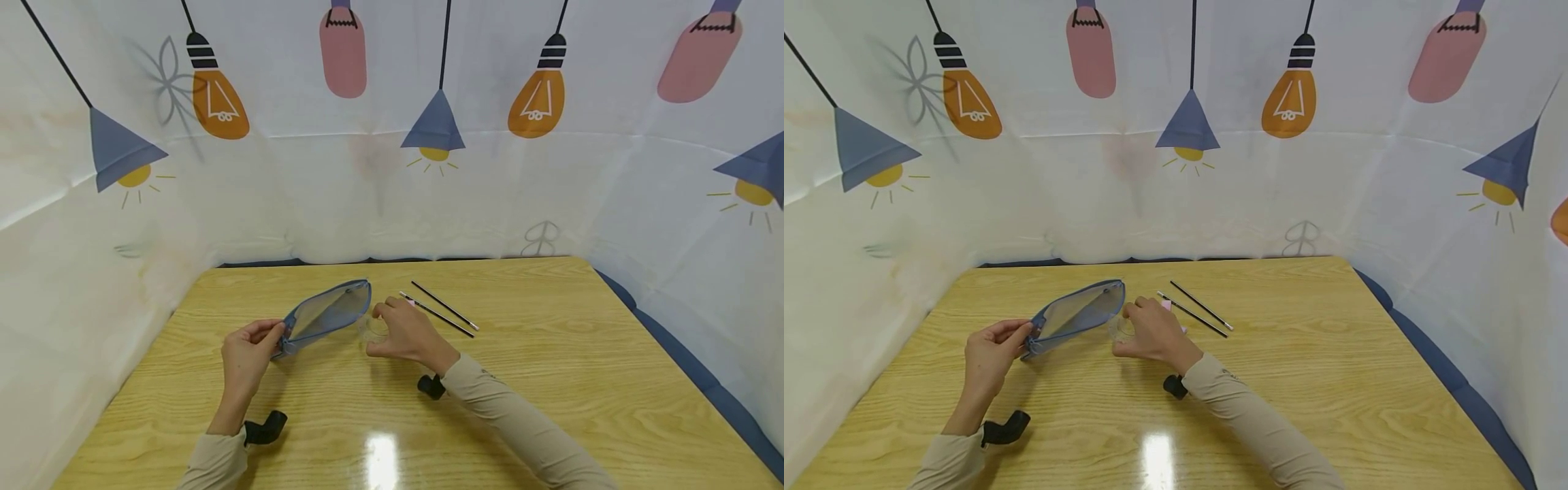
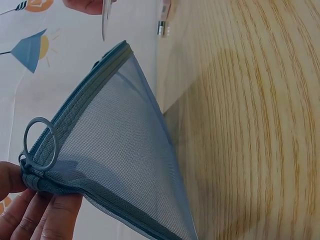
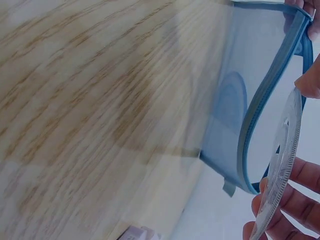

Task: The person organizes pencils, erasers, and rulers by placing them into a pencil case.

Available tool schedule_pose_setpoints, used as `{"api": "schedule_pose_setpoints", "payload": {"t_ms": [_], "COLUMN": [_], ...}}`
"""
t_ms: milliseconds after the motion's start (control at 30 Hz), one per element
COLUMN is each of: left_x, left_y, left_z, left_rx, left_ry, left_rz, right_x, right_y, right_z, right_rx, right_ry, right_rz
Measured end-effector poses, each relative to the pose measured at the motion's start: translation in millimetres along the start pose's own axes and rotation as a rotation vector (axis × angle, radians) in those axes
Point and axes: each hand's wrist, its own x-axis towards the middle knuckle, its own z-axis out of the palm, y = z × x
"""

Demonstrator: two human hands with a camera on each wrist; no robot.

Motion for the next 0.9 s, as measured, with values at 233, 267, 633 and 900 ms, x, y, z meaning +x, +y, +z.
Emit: {"api": "schedule_pose_setpoints", "payload": {"t_ms": [233,267,633,900], "left_x": [0.0,0.1,-0.4,-2.2], "left_y": [-1.6,-1.5,-1.1,0.0], "left_z": [-0.5,-0.4,1.5,2.1], "left_rx": [0.012,0.017,0.016,0.015], "left_ry": [0.004,0.003,-0.002,-0.007], "left_rz": [0.007,0.01,0.019,0.016], "right_x": [2,3,8,14], "right_y": [-4,-4,-7,-9], "right_z": [-1,-2,-2,-4], "right_rx": [0.0,0.004,0.005,0.017], "right_ry": [0.003,0.004,0.012,0.001], "right_rz": [-0.012,-0.014,-0.013,-0.006]}}
